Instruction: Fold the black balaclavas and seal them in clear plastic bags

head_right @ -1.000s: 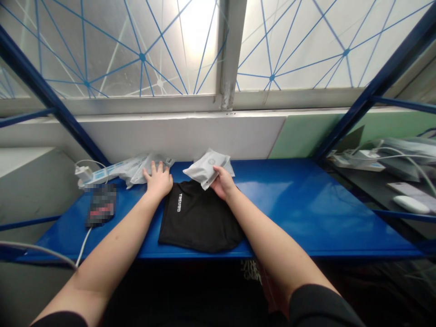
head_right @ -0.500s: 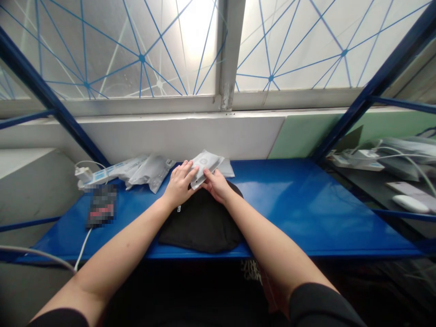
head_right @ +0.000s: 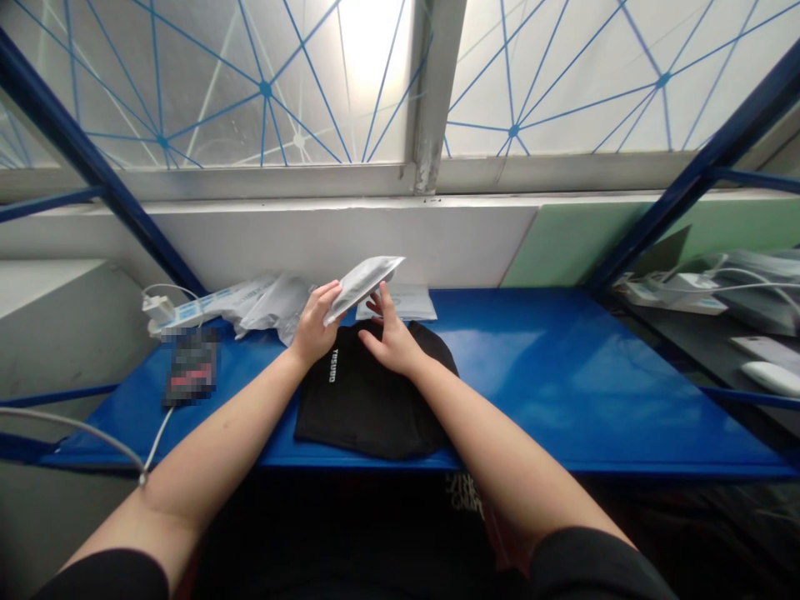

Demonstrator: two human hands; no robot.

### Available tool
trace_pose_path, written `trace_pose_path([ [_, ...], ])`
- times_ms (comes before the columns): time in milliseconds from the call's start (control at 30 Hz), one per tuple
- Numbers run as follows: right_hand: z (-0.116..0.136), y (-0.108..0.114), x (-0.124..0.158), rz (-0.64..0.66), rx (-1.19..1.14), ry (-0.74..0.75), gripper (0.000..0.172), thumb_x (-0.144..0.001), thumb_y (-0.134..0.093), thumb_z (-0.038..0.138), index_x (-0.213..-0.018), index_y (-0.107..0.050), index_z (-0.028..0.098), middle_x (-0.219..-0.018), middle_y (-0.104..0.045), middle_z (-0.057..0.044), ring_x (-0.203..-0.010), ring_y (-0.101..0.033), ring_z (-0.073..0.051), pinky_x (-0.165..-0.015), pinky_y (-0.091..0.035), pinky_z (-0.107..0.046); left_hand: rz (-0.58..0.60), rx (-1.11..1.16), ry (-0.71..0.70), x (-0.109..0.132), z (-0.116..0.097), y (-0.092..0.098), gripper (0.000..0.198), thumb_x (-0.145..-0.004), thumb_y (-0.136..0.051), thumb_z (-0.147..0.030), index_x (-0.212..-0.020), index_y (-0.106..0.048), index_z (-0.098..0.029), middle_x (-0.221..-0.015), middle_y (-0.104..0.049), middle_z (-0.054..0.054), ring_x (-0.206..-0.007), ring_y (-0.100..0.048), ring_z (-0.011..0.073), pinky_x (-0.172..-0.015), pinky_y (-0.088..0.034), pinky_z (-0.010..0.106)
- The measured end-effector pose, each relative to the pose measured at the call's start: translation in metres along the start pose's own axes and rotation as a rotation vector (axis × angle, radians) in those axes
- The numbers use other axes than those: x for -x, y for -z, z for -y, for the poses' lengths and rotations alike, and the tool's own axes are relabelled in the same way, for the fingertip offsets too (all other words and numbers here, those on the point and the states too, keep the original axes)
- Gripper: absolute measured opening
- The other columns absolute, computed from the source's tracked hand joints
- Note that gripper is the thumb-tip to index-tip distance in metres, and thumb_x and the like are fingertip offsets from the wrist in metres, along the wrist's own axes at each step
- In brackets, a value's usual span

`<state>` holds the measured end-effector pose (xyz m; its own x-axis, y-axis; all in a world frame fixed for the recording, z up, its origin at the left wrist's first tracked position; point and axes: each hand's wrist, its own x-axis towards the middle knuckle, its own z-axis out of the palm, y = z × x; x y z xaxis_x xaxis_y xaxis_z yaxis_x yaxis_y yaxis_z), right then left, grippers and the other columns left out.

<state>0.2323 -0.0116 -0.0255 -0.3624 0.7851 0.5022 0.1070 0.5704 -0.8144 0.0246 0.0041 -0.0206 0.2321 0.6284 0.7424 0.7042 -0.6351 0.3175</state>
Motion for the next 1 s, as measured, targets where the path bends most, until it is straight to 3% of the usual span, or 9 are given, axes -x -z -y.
trace_pose_path([
  [67, -0.001, 0.003, -0.002, -0.066, 0.135, -0.012, 0.093, -0.088, -0.061, 0.028, -0.161, -0.004, 0.031, -0.160, -0.034, -0.012, -0.134, -0.051, -0.027, -0.108, -0.046, -0.047, 0.073, -0.027, 0.006, 0.000, 0.002, -0.005, 0.045, -0.099, -0.049, -0.030, -0.143, -0.049, -0.022, -0.147, -0.053, 0.013, -0.142, -0.043, 0.0265, -0.117, -0.035, 0.049],
  [133, -0.008, 0.007, -0.004, -0.112, 0.296, -0.085, 0.077, -0.088, -0.059, 0.026, -0.157, -0.026, 0.022, -0.148, -0.047, -0.016, -0.118, -0.061, -0.026, -0.103, -0.049, -0.044, 0.152, -0.052, 0.033, 0.002, 0.007, -0.013, 0.043, -0.097, -0.052, -0.029, -0.140, -0.054, -0.021, -0.144, -0.056, 0.013, -0.141, -0.045, 0.0283, -0.117, -0.034, 0.052],
  [200, -0.017, 0.011, -0.006, -0.119, 0.415, -0.142, 0.059, -0.087, -0.058, 0.024, -0.144, -0.046, 0.017, -0.128, -0.060, -0.015, -0.099, -0.065, -0.023, -0.097, -0.052, -0.042, 0.199, -0.034, 0.053, 0.003, 0.012, -0.019, 0.038, -0.096, -0.053, -0.024, -0.133, -0.060, -0.020, -0.141, -0.059, 0.014, -0.136, -0.051, 0.0281, -0.114, -0.040, 0.050],
  [267, -0.025, 0.013, -0.008, -0.105, 0.445, -0.131, 0.048, -0.085, -0.059, 0.021, -0.132, -0.055, 0.016, -0.111, -0.066, -0.011, -0.084, -0.065, -0.020, -0.088, -0.055, -0.040, 0.181, 0.022, 0.030, 0.004, 0.013, -0.022, 0.033, -0.095, -0.053, -0.020, -0.126, -0.063, -0.019, -0.134, -0.062, 0.015, -0.128, -0.057, 0.0261, -0.108, -0.047, 0.046],
  [400, -0.026, 0.012, -0.006, -0.047, 0.386, 0.014, 0.039, -0.085, -0.061, 0.019, -0.124, -0.061, 0.018, -0.094, -0.066, -0.005, -0.070, -0.060, -0.016, -0.071, -0.054, -0.032, 0.082, 0.108, -0.084, 0.005, 0.003, -0.020, 0.016, -0.096, -0.054, -0.020, -0.108, -0.065, -0.020, -0.110, -0.069, 0.010, -0.111, -0.064, 0.0228, -0.098, -0.054, 0.040],
  [533, -0.015, 0.007, -0.002, 0.017, 0.450, 0.125, 0.026, -0.091, -0.057, 0.020, -0.116, -0.066, 0.020, -0.088, -0.068, -0.004, -0.072, -0.061, -0.016, -0.071, -0.051, -0.029, 0.092, 0.132, -0.176, 0.007, -0.010, -0.021, 0.012, -0.099, -0.052, -0.022, -0.097, -0.064, -0.021, -0.103, -0.071, 0.008, -0.101, -0.068, 0.0207, -0.091, -0.056, 0.036],
  [767, -0.007, 0.009, -0.001, 0.043, 0.622, 0.151, 0.017, -0.093, -0.059, 0.024, -0.105, -0.070, 0.019, -0.088, -0.070, -0.005, -0.073, -0.063, -0.016, -0.070, -0.048, -0.026, 0.049, 0.061, -0.170, 0.008, -0.008, -0.024, 0.017, -0.098, -0.057, -0.029, -0.087, -0.065, -0.019, -0.086, -0.070, 0.007, -0.086, -0.067, 0.0214, -0.081, -0.055, 0.036],
  [900, -0.008, 0.011, -0.001, 0.038, 0.682, 0.123, 0.019, -0.090, -0.058, 0.017, -0.105, -0.069, 0.018, -0.091, -0.072, -0.006, -0.074, -0.064, -0.016, -0.070, -0.046, -0.024, 0.078, 0.134, -0.209, 0.008, -0.009, -0.024, 0.016, -0.100, -0.051, -0.024, -0.095, -0.065, -0.018, -0.092, -0.069, 0.009, -0.090, -0.067, 0.0211, -0.084, -0.055, 0.036],
  [1000, -0.009, 0.012, -0.001, 0.051, 0.749, 0.067, 0.018, -0.095, -0.057, 0.026, -0.106, -0.069, 0.019, -0.086, -0.073, -0.005, -0.070, -0.065, -0.016, -0.065, -0.043, -0.023, 0.095, 0.175, -0.245, 0.008, -0.010, -0.024, 0.017, -0.100, -0.048, -0.020, -0.100, -0.064, -0.017, -0.097, -0.069, 0.010, -0.094, -0.066, 0.0211, -0.087, -0.055, 0.036],
])
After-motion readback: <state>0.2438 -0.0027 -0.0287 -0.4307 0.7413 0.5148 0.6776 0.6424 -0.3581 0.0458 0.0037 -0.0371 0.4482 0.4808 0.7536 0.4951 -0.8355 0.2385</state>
